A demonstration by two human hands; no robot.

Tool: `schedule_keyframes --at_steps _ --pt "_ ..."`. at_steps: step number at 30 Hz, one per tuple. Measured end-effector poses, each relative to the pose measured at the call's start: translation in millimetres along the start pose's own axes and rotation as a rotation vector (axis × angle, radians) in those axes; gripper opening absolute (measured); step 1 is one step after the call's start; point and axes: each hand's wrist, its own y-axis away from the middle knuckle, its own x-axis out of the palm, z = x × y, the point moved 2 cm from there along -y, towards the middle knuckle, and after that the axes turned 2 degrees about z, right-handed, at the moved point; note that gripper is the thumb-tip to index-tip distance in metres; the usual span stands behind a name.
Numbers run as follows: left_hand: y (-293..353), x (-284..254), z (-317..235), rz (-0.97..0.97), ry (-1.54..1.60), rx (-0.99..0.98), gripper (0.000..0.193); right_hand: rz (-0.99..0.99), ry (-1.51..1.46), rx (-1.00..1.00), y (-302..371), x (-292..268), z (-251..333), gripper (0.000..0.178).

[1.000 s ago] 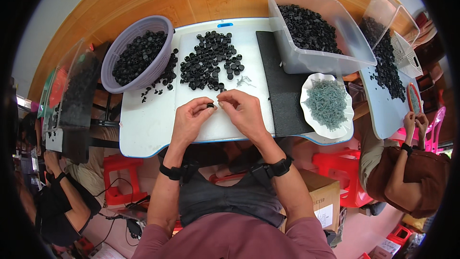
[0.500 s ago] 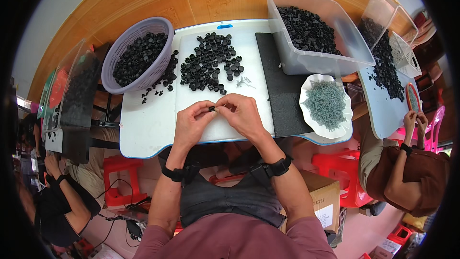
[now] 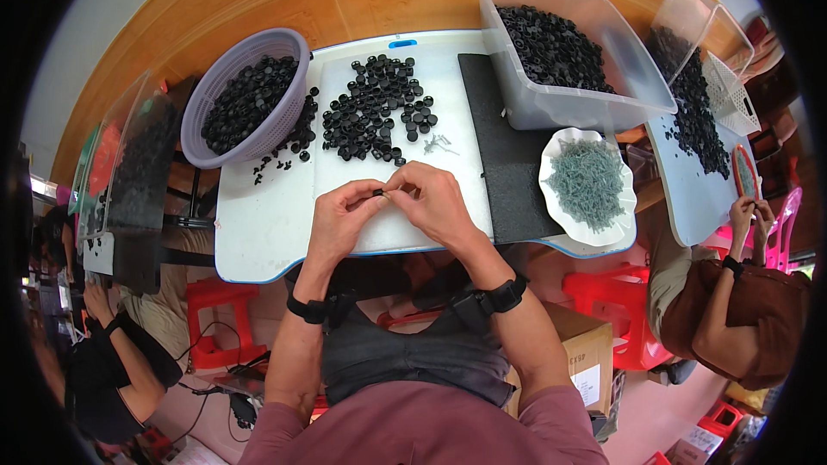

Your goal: Manual assembly of small plastic components at a workshop table.

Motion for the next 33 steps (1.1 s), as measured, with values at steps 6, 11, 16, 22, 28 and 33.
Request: schedule_keyframes --at_steps 6,11,16,22,28,33 --pt "-1.0 3.1 9.3 -0.083 0.052 0.011 0.022 -0.054 -0.291 0.179 -0.8 2.7 -9.4 0.008" --pt "3.9 7.7 13.2 -0.122 0.042 0.003 0.020 -0.152 -0.374 0.280 4.4 -1.1 -9.3 0.007" --pt "9.8 3.5 3.1 -0.137 0.130 -0.060 0.025 -0.192 -0.337 0.308 10.5 -5.4 -12.6 0.006" --pt "-21.2 -90.6 -42.0 -0.403 -0.136 0.228 0.022 -0.331 -0.383 0.247 8.3 -7.6 -8.8 0.005" --pt "-50.3 -130.2 -96.9 -0.638 -0.573 0.517 0.025 -0.508 -0.442 0.179 4.9 -10.8 -13.0 0.007" --pt "-46.0 -84.5 -42.5 -0.294 -0.577 0.380 0.014 -0.574 -0.445 0.155 6.2 -13.3 -12.1 0.006"
